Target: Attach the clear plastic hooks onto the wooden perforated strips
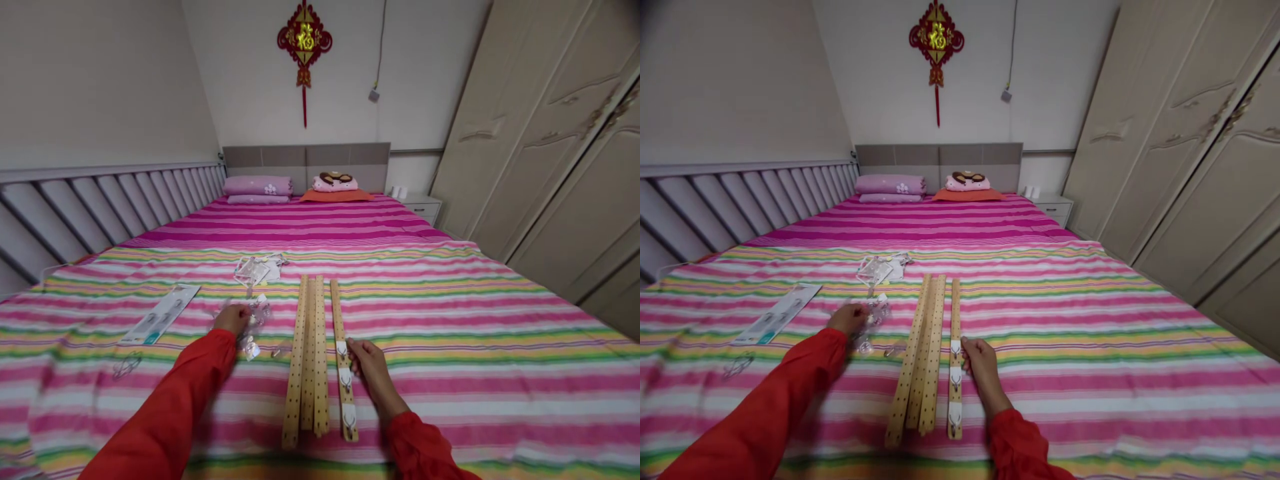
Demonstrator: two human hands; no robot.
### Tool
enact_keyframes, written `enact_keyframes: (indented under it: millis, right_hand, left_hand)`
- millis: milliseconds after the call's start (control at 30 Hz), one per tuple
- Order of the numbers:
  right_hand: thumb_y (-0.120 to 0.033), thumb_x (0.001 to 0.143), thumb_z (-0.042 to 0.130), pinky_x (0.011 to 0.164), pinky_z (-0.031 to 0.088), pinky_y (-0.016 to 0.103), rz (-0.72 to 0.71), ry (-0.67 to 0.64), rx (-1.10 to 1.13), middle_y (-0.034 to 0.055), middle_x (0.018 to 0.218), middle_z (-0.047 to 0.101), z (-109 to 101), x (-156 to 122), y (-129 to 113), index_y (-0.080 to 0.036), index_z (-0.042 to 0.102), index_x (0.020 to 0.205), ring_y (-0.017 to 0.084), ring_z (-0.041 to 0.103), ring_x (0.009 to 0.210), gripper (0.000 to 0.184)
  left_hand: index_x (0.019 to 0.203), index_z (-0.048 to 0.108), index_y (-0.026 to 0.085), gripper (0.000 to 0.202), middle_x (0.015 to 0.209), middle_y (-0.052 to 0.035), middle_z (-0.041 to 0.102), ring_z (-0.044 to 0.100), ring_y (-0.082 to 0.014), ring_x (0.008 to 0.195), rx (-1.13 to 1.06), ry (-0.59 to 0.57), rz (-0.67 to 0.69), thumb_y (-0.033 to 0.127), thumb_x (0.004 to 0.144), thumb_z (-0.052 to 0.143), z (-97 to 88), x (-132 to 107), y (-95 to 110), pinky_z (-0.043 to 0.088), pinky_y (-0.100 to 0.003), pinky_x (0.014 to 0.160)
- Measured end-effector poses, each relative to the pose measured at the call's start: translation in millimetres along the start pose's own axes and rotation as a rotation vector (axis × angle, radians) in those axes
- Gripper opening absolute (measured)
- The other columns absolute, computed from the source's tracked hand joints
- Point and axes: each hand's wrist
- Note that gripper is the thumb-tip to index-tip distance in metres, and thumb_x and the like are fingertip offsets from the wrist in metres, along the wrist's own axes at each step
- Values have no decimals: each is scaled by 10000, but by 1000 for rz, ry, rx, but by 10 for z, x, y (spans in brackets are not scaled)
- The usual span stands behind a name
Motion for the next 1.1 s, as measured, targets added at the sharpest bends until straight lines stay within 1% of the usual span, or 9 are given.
enact_keyframes:
  millis: [133,233,333,433,567,700,800,933,1100]
  right_hand:
    - [-505,609,721,318,255,197,11,3,-5,-50,335,481,-2,-4,-10,-176,530,514,66,374,275,392]
    - [-515,607,721,316,253,194,9,4,-5,-50,336,481,-3,4,-1,-175,530,516,64,374,278,401]
    - [-520,599,725,313,246,196,6,5,2,-46,345,489,-2,12,11,-176,529,518,67,378,279,404]
    - [-517,589,733,312,240,198,8,3,11,-44,358,501,0,11,13,-177,528,523,69,380,282,402]
    - [-507,602,730,317,242,197,5,1,7,-47,356,496,0,-1,3,-178,526,524,65,375,286,395]
    - [-513,610,722,317,241,208,-1,-6,-6,-48,338,486,-4,-4,-2,-180,529,516,68,360,273,396]
    - [-512,610,722,316,244,209,-6,-12,-5,-48,347,493,-8,6,8,-179,537,520,69,365,275,392]
    - [-512,614,719,316,250,202,-16,-8,-7,-46,370,507,-11,21,28,-174,537,521,64,377,282,394]
    - [-508,643,697,320,250,194,-17,-12,-33,-51,330,475,-18,23,41,-175,525,510,62,363,274,397]
  left_hand:
    - [510,617,183,101,595,-36,626,615,-253,749,304,-99,-6,91,502,659,24,101,22,413,-304,647]
    - [666,707,205,210,788,-68,694,619,-298,870,482,-159,-6,76,511,652,26,151,41,429,-357,732]
    - [786,737,243,300,959,-83,690,580,-317,998,617,-194,25,91,544,647,28,154,87,422,-385,810]
    - [839,742,254,327,1040,-106,654,523,-338,1078,713,-208,61,99,569,643,37,124,155,397,-424,860]
    - [833,742,248,296,1063,-127,612,471,-350,1119,781,-209,87,102,610,614,53,80,213,364,-463,881]
    - [825,732,231,255,1064,-133,588,461,-332,1118,798,-195,93,123,638,596,47,61,207,360,-447,875]
    - [801,719,209,226,1053,-140,583,468,-334,1108,792,-181,83,134,621,606,22,61,194,371,-434,861]
    - [692,682,174,125,1039,-154,590,490,-359,1085,760,-167,44,143,580,636,-38,73,194,386,-445,841]
    - [598,603,163,100,826,-116,638,576,-359,963,662,-152,-28,157,532,677,-167,71,183,393,-449,812]
Point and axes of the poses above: each hand's wrist, its own x-axis towards the middle knuckle, its own z-axis out of the palm, y = z × x
